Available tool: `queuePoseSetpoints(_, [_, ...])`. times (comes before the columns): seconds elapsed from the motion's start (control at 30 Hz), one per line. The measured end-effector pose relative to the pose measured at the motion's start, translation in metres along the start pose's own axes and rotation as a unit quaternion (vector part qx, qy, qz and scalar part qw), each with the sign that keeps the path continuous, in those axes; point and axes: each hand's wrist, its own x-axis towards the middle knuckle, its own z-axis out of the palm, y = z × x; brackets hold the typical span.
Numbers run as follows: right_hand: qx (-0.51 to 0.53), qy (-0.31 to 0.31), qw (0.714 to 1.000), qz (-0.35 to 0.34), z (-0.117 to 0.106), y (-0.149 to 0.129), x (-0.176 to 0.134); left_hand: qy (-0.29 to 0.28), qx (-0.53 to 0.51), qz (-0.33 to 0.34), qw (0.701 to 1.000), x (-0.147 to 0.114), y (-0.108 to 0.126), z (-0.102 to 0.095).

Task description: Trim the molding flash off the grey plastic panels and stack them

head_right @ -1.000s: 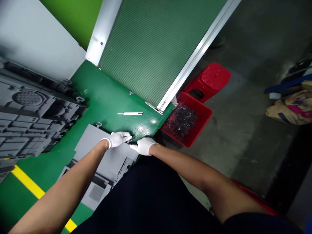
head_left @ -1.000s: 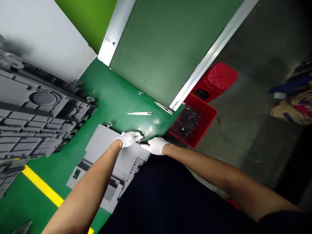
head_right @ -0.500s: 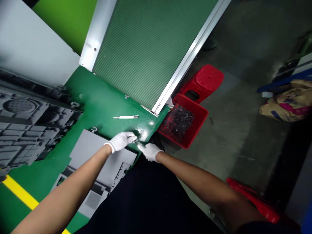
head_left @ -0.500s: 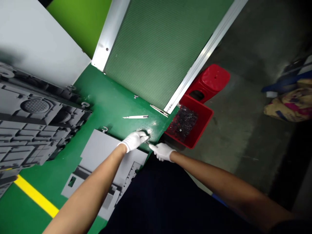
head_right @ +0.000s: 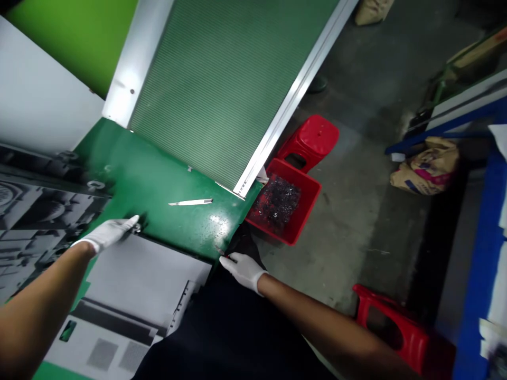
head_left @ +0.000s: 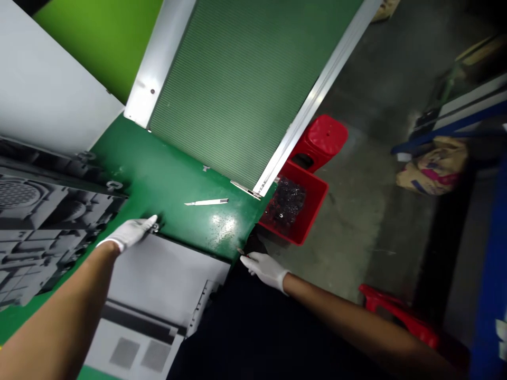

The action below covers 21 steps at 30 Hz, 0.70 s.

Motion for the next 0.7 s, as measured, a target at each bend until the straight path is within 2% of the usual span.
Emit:
queuePoseSetpoints(0.1, [-0.049,-0.004,0.998,-0.036,0.001,-0.034,0.009,-0.084,-0.074,-0.005,0.994,0.005,0.003,0.008])
queuePoseSetpoints(0.23, [-0.111,-0.03,0.99,-0.082,0.02,-0.095,0.045,-0.071,-0.097,0.005,0.993,0.012,0.013,0.015])
queuePoseSetpoints(0.4, [-0.249,-0.08,0.96,-0.1,0.071,-0.161,0.115,-0.088,-0.188,0.038,0.977,0.011,-0.003,0.015])
queuePoseSetpoints(0.53, [-0.308,-0.079,0.944,-0.084,0.104,-0.183,0.151,-0.1,-0.246,0.043,0.963,0.01,-0.014,0.018])
queuePoseSetpoints(0.7, [-0.329,-0.058,0.937,-0.103,0.113,-0.189,0.159,-0.107,-0.31,0.036,0.944,0.015,-0.022,0.025])
